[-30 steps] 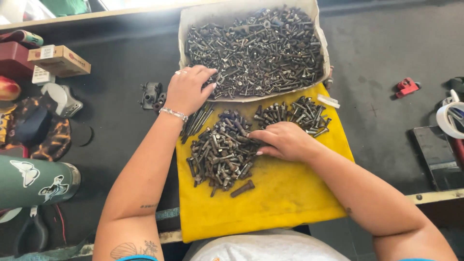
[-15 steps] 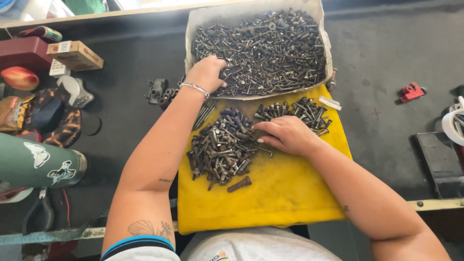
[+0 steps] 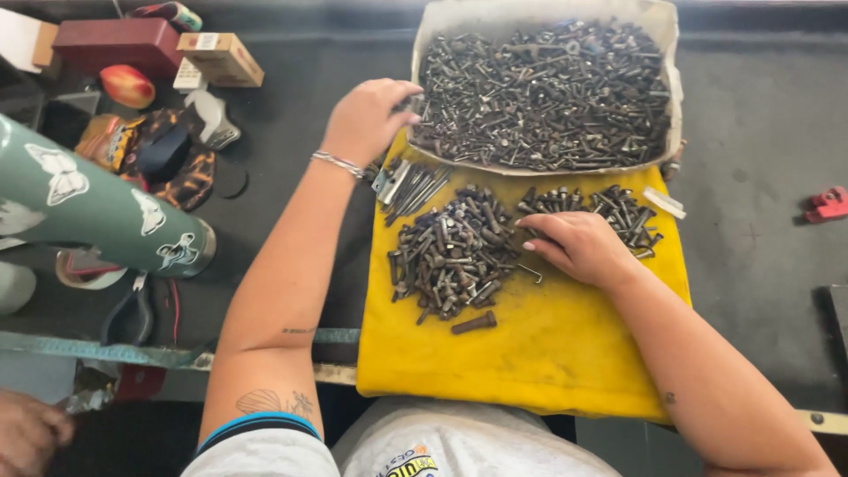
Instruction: Sorting through a large container of various screws, bolts, and small metal parts on a workbench.
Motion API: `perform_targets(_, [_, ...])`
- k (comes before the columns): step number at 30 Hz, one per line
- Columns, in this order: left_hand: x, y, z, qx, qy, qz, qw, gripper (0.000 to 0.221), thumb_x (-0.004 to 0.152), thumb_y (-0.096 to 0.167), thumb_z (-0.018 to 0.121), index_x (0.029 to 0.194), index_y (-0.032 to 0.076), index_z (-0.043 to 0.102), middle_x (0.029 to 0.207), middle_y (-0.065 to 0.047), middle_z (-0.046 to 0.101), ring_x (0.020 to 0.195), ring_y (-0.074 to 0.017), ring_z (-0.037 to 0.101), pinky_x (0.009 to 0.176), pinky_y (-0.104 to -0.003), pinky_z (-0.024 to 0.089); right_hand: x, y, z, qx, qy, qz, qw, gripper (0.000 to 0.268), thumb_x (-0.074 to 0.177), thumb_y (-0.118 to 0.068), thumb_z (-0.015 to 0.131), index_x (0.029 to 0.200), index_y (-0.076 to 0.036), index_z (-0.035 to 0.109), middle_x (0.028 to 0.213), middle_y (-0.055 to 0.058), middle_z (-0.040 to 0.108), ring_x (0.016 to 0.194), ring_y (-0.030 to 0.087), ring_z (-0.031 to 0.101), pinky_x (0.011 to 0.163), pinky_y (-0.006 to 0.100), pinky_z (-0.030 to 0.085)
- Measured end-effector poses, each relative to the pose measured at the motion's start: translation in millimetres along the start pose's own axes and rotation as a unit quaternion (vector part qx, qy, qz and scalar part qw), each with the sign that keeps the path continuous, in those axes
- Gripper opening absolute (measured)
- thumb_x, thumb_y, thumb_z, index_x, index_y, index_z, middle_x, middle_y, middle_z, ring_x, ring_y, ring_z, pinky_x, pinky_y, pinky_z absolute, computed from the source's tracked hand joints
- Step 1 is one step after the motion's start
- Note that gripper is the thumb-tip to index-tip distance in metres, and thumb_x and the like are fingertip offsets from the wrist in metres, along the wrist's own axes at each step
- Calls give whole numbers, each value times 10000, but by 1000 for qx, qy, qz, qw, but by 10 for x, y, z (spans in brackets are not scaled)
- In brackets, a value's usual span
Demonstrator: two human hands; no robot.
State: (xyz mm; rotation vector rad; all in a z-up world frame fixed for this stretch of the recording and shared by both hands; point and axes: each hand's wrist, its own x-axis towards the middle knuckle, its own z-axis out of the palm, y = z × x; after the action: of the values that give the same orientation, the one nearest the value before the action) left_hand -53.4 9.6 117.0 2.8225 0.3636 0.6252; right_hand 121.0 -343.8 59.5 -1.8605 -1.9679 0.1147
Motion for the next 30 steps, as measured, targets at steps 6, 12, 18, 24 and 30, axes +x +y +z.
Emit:
perform_targets(6, [-572,-627,110,12,-29,-61,998,379,1004,265,697,1375,214,639,1261,-65,702,1229,-280,626,1078,-419,477,9,-32,148,24,96,-62,993,358,974,-355,652,1245,-124,688,754,78,712,769,315,732,672,452,593])
perform_targets(12, [-683,-596,242,58,-22,-83,995,366,988,316,709,1344,240,663,1197,-2,721,1163,-211,645,1034,-357,503,-19,30,142,21,85,-26,996,358,978,-361,652,1256,-140,690,781,95,733,815,321,739,738,460,596])
perform_targets(18, [-650,644,-760,35,-50,-51,997,204,976,167,675,1085,14,754,926,-229,734,914,-416,690,845,-489,562,-13,17,110,27,94,-41,994,340,977,-346,650,1244,-139,690,775,106,727,806,338,733,712,467,589])
perform_targets(24, [518,1390,295,-117,-57,167,977,109,850,286,782,957,304,775,891,50,729,905,-206,740,812,-383,598,17,-53,82,26,117,-54,991,352,969,-342,662,1219,-97,695,699,95,671,704,346,704,625,485,580])
perform_targets(30, [1021,1527,1082,-46,-60,209,975,154,810,244,781,952,303,767,925,34,689,899,-262,730,793,-475,602,30,-104,73,42,116,-56,991,350,967,-335,660,1226,-102,700,694,102,667,697,359,710,626,502,578])
